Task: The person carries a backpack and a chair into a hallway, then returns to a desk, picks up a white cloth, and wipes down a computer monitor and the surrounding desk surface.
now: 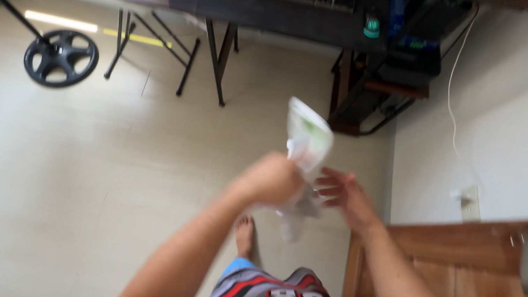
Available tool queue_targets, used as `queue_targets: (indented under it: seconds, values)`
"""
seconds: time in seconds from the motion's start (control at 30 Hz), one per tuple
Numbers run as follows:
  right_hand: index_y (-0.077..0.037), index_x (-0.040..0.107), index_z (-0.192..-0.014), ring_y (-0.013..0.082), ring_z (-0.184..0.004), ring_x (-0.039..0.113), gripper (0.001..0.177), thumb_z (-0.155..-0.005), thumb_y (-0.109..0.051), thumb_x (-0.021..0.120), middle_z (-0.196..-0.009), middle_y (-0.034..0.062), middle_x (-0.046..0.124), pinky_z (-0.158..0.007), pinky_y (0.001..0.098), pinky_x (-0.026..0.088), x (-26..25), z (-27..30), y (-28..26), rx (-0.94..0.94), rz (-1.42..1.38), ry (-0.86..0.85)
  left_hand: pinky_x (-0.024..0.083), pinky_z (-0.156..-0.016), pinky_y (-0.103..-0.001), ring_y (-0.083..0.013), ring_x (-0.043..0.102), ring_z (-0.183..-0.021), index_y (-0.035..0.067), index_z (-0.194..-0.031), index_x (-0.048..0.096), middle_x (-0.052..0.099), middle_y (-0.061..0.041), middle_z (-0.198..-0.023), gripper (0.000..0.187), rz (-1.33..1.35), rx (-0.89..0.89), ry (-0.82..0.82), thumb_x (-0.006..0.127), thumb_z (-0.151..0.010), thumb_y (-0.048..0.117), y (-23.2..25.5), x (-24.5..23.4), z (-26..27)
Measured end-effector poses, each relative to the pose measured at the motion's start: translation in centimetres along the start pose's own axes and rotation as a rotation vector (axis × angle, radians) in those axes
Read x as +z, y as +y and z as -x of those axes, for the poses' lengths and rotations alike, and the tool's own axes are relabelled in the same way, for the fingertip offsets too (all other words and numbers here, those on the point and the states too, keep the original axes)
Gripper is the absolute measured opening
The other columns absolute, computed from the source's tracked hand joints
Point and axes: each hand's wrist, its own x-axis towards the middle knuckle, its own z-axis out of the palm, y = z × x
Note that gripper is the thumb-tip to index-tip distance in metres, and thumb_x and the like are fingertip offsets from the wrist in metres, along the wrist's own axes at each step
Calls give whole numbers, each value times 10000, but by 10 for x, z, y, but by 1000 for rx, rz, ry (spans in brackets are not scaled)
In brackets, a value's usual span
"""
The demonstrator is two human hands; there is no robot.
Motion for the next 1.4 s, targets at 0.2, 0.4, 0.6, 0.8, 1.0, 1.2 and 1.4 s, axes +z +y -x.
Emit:
queue_targets:
  seconds: [0.2, 0.4, 0.6, 0.8, 1.0, 1.2, 1.4]
  values:
    - [106, 667, -1219, 314, -990, 694, 380, -1012, -212, 688, -1130, 204, 718, -867, 471, 544, 18, -73, -57, 3, -566, -202, 565, -862, -427, -355, 731, -982, 6, -1459, 451, 743, -210, -1051, 707, 488, 268, -96, 744, -867, 260, -4, 7, -23]
    - [36, 677, -1230, 262, -963, 735, 340, -930, -122, 645, -1128, 160, 751, -847, 412, 585, 6, -90, -124, 101, -459, -376, 527, -952, -390, -310, 626, -1160, 117, -1449, 516, 658, -151, -1249, 762, 423, -18, 347, 805, -748, 181, -114, -57, -70]
    - [-50, 770, -1138, 140, -878, 694, 231, -945, -149, 689, -968, 66, 826, -812, 297, 553, -13, -79, -203, -234, 462, -677, 476, -981, -488, -421, 508, -1303, 111, -1305, 642, 581, -194, -1410, 663, -82, 414, 380, 858, -692, 243, -115, -41, -175]
    - [11, 775, -1082, 179, -858, 733, 228, -940, -152, 700, -948, 86, 786, -766, 359, 599, -161, -99, -202, -191, 121, -259, 573, -853, -365, -245, 733, -905, 32, -1046, 773, 776, -84, -955, 418, 568, 80, -58, 833, -750, 320, -90, -27, -174]
    - [31, 703, -1176, 183, -966, 712, 212, -1037, -126, 672, -1093, 85, 744, -827, 326, 575, -224, -120, -171, -289, -250, -33, 543, -854, -338, -193, 690, -915, -6, -1109, 705, 755, -69, -970, 447, 866, 213, -123, 773, -801, 311, -71, -55, -177]
    - [-96, 735, -1252, 252, -605, 662, 327, -948, -214, 741, -882, 140, 767, -484, 404, 498, -129, -114, -157, -349, 543, -3, 581, -944, -427, -334, 738, -1068, -101, -1241, 661, 741, -235, -1151, 641, 915, -439, -107, 659, -922, 455, -82, -74, -205]
    - [-554, 435, -1567, 267, -982, 707, 763, -932, -145, 541, -1127, 87, 725, -941, 354, 547, 2, -91, -137, -306, 1248, -656, 569, -932, -451, -343, 680, -1140, -34, -1304, 602, 704, -218, -1213, 775, 1504, -204, -262, 718, -772, 518, -46, -101, -200]
